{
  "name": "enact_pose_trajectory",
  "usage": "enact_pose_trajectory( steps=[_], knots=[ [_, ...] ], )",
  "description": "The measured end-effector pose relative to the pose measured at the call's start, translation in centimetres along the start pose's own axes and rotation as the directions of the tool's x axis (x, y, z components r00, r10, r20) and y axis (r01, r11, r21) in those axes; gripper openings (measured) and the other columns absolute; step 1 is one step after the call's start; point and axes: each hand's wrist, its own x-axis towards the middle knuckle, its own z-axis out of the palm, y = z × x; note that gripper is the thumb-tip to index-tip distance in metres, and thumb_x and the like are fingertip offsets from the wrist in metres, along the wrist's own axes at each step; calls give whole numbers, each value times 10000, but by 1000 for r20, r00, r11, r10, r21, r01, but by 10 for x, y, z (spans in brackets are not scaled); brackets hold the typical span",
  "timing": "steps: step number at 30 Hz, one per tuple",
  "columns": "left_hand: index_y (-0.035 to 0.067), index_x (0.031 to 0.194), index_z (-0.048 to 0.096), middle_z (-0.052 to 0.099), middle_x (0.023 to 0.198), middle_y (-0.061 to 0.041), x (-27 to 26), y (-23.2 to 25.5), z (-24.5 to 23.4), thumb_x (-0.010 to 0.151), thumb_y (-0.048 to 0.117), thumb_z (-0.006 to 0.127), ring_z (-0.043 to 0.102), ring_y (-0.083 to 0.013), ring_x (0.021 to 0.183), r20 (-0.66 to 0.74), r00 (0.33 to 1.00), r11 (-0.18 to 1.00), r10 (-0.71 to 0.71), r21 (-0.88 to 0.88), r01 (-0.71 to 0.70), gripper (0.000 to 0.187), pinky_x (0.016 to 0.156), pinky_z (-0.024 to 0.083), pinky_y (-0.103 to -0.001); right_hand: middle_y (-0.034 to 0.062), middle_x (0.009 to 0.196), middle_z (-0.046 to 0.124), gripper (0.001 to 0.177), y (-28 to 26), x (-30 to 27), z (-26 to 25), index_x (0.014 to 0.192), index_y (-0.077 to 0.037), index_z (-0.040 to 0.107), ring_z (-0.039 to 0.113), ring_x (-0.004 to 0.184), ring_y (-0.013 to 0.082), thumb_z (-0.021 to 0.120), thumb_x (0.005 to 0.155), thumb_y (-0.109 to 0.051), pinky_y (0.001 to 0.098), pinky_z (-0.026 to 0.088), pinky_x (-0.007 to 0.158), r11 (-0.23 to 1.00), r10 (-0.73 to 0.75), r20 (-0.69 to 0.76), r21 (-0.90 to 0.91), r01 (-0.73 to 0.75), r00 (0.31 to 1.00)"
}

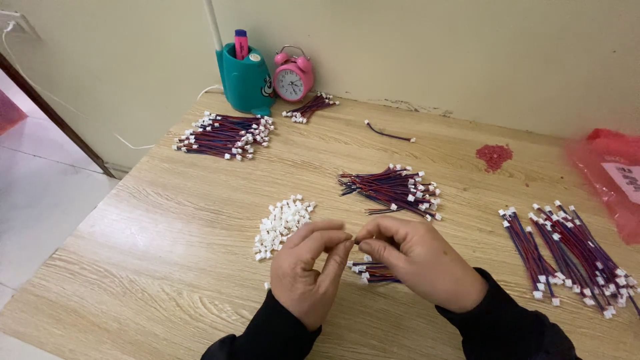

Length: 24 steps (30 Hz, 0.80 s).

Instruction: Assembling small electrical wire connectors by hand at a desk.

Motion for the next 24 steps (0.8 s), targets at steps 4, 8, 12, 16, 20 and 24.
enact_pose_trajectory(
  steps=[4,8,12,16,20,24],
  knots=[
    [83,862,734,750,768,-11,-11,-20,8,857,144,690,670,-84,665,113,941,910,-319,-242,337,75,605,559,-228,-57,710,693,138,2,0,5,811,-125,758,600,682,55,675,867,-219,227,475,653,987,138,45,71,-141,989],
    [11,914,748,734,733,-109,-23,-44,16,856,153,690,604,-131,594,327,756,542,-567,-543,641,164,543,504,-248,-38,651,617,183,7,-1,11,747,-120,703,544,599,74,656,885,-232,240,450,549,996,19,-38,93,-15,999],
    [-9,1007,730,753,833,-159,-23,-40,13,894,164,634,564,-155,549,410,618,356,-671,-553,753,228,547,490,-248,-29,653,614,181,12,-2,13,765,-81,723,519,587,68,659,885,-200,235,434,530,956,198,-30,225,-187,980],
    [-13,1015,714,744,851,-167,-24,-43,12,890,158,633,577,-162,549,381,620,358,-686,-565,743,226,543,493,-256,-36,648,563,210,16,-2,15,721,-98,695,491,591,73,673,885,-228,245,411,533,965,204,-38,176,-195,978],
    [5,972,717,751,846,-154,-24,-44,13,857,175,675,586,-159,537,352,617,369,-704,-561,741,210,533,490,-259,-32,604,523,190,18,-3,18,745,-80,673,447,541,70,667,902,-189,242,396,483,930,226,23,294,-222,974],
    [6,914,718,740,819,-134,-22,-39,11,836,171,711,587,-159,555,355,588,359,-726,-534,766,182,564,511,-256,-30,607,568,180,13,-4,17,737,-80,685,468,543,73,679,887,-180,245,402,496,945,218,5,251,-212,976]
  ],
)
